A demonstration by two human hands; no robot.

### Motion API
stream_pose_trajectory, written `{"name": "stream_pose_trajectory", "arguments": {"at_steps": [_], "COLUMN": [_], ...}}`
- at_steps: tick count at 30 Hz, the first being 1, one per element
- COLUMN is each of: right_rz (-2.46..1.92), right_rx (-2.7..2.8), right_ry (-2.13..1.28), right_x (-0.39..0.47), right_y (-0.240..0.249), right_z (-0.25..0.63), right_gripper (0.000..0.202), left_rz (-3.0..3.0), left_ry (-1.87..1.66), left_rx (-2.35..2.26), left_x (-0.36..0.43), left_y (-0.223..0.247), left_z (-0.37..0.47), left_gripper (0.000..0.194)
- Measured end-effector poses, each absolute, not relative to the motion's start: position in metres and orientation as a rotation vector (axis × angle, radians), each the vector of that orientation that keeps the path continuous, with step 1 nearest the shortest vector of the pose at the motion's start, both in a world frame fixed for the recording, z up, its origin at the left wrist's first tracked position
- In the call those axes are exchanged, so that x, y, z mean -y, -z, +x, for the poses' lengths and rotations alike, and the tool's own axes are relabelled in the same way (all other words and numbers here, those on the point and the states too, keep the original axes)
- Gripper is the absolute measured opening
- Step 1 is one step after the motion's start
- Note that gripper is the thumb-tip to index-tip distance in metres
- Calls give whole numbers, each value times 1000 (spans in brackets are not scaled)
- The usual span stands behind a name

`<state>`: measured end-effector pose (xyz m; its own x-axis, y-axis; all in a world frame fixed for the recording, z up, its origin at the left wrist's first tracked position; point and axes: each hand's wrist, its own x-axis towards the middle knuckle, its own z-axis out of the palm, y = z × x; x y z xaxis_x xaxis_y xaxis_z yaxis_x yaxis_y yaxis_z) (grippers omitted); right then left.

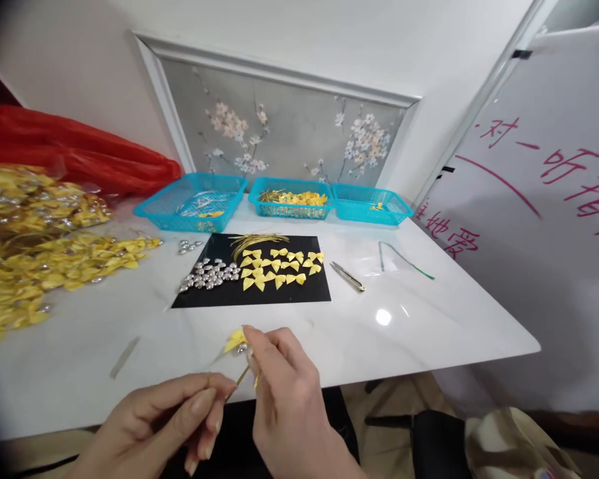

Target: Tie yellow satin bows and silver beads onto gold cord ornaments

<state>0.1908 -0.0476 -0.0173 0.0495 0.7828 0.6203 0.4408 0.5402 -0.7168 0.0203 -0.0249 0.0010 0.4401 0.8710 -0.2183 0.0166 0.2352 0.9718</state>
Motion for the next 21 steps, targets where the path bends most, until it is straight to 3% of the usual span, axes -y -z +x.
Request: {"name": "stream_pose_trajectory", "arguments": {"at_steps": [12,21], "right_rz": [-1238,-1227], "right_rx": [1872,2003], "right_ry": [94,180], "right_x": [52,52], "right_y": [22,18], "right_z": [189,191], "right_gripper": [43,39], "left_rz": [1200,1239], "left_ry": [-616,-584], "left_rx": [-927,-974], "left_x": [28,30], "left_y": [-3,-1], "left_z": [27,26], "left_gripper": [23,23]}}
